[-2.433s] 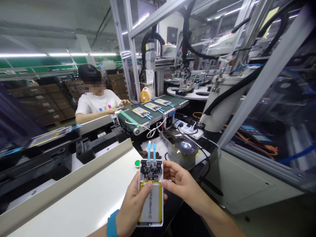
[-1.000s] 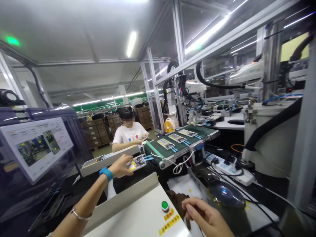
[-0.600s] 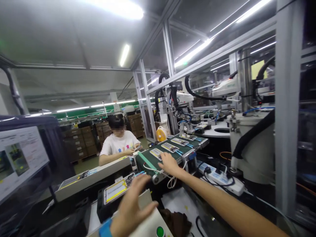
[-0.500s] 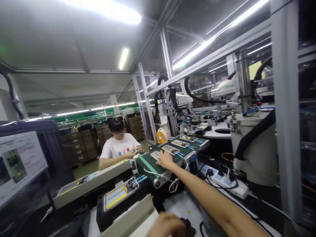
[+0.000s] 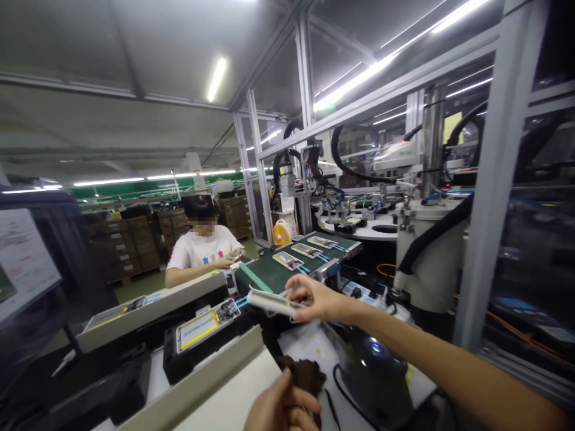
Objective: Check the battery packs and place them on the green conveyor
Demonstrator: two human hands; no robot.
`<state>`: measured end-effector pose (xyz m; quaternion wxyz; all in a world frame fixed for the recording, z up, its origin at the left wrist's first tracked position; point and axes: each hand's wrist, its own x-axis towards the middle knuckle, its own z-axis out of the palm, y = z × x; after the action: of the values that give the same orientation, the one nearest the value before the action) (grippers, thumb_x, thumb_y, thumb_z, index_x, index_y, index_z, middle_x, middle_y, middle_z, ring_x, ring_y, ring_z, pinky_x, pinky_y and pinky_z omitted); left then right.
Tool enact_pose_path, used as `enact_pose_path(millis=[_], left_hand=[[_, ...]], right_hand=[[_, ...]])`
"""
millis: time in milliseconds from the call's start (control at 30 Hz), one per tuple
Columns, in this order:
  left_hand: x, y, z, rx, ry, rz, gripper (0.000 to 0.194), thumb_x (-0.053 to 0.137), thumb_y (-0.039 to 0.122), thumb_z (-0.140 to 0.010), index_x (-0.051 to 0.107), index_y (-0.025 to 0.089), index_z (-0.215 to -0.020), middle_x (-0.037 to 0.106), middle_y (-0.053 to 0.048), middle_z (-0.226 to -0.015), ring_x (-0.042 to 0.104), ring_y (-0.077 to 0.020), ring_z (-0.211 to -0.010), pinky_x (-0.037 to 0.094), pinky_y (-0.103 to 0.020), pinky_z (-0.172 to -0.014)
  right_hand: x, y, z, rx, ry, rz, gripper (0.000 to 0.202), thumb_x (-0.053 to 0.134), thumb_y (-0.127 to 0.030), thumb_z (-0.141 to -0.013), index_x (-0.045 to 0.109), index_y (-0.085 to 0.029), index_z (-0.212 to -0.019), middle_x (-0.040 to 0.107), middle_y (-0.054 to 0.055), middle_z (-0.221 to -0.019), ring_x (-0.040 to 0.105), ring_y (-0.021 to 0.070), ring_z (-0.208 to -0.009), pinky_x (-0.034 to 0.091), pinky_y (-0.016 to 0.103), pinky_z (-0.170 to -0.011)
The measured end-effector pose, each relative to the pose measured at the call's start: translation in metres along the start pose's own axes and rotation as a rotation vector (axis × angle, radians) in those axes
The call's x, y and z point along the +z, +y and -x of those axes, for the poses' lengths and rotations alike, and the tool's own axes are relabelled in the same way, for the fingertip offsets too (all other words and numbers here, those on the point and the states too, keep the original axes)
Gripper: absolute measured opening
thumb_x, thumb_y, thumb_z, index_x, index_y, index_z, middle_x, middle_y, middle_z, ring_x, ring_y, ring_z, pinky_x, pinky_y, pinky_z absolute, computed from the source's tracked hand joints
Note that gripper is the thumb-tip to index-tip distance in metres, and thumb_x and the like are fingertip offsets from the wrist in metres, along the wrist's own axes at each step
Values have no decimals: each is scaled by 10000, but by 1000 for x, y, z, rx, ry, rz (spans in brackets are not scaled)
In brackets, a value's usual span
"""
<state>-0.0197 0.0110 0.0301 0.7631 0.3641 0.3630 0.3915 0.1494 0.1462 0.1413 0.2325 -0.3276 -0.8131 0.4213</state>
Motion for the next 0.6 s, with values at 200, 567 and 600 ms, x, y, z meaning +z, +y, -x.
enact_pose_path(millis=[200,567,600], left_hand=[[25,22,35,-171,-212,266,599,592,569,-755,696,21,-973,759,-189,-890,724,-235,-748,532,-272,-678],[46,-26,31,238,129,-123,574,766,490,-698,503,185,-1107,694,-72,-835,699,-260,-670,543,-409,-679],[47,-25,32,282,153,-187,552,754,492,-710,516,180,-1098,695,-75,-834,701,-270,-698,546,-408,-691]], right_hand=[[24,-32,111,-358,-253,153,726,802,-170,-526,535,-196,-1201,622,66,-1170,594,213,-1056,463,329,-965],[86,1,134,-235,592,203,77,612,-290,-853,643,-255,-914,672,37,-915,626,200,-886,524,329,-796],[93,-1,132,-247,609,209,82,631,-299,-841,644,-253,-908,669,39,-900,622,205,-877,520,332,-782]])
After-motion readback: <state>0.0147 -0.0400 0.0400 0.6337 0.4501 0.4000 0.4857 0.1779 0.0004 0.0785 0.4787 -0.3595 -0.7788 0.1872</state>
